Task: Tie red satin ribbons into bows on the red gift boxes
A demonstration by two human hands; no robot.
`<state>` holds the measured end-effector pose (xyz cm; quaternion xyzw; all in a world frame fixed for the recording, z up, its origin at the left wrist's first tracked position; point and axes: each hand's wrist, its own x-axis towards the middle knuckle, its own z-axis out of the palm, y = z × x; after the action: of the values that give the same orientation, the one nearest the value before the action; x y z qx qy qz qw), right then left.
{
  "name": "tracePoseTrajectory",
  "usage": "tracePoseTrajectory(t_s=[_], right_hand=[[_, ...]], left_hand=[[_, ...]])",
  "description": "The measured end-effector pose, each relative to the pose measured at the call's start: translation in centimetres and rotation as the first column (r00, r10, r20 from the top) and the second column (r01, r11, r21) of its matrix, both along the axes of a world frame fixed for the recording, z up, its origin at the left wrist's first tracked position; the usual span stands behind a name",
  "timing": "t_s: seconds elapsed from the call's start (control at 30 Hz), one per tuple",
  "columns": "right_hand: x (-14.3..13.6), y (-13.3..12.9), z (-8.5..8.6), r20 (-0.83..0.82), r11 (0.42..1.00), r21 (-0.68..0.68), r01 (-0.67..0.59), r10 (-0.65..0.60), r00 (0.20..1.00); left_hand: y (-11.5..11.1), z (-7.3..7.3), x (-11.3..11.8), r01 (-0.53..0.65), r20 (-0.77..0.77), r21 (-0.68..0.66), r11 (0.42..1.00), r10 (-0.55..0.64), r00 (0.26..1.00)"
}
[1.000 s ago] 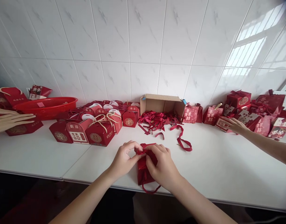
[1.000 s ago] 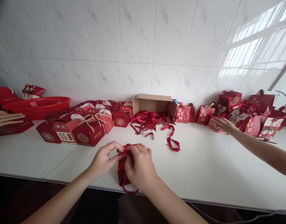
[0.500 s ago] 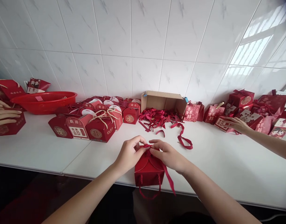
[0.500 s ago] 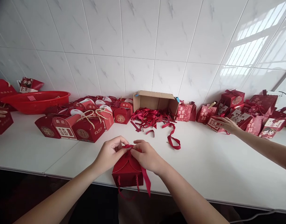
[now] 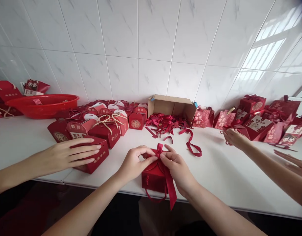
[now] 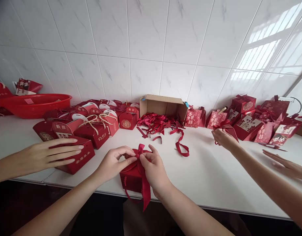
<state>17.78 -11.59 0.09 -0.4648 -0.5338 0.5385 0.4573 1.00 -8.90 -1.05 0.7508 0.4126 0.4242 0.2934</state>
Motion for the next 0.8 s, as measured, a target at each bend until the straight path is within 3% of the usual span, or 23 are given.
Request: tracePoseTrajectory(t_s=[0.2, 0.3, 0.4, 0.57, 0.67, 0.73, 0.8], right_hand=[[1.2, -1.0, 0.4, 0.114, 1.0, -0.01, 0.024, -0.022, 0.993], [2.0, -0.6, 0.4, 0.309, 0.995, 0.1, 0.027, -0.057, 0.949], [2.4, 0.3, 0.1, 0.468, 0.964, 0.253, -0.075, -0.054, 0.882], [2.9, 0.9, 0.4, 0.567, 0.911, 0.389, -0.138, -0.119, 0.815], [3.3, 0.0, 1.6, 0.565, 0.931, 0.333, -0.151, -0.069, 0.822], [3.6, -0.8, 2.7, 0.529, 0.96, 0.178, -0.215, 0.091, 0.844], [3.8, -1.3, 3.5, 0.488, 0.954, 0.016, -0.301, 0.255, 0.835]], left_hand=[[0.0, 0.7, -0.5, 0.029, -0.052, -0.029, 0.999, -0.031, 0.998], [-0.3, 1.6, -0.8, 0.094, -0.089, -0.066, 0.993, -0.1, 0.991], [-0.6, 2.4, -0.8, 0.119, -0.146, -0.084, 0.989, -0.131, 0.981], [-0.7, 2.7, -0.6, 0.089, -0.23, -0.055, 0.995, -0.099, 0.968], [-0.8, 2.6, -0.7, 0.051, -0.249, -0.029, 0.998, -0.057, 0.967], [-0.8, 2.5, -0.7, 0.044, -0.247, -0.031, 0.999, -0.05, 0.968], [-0.8, 2.6, -0.8, 0.054, -0.241, -0.046, 0.997, -0.063, 0.968]])
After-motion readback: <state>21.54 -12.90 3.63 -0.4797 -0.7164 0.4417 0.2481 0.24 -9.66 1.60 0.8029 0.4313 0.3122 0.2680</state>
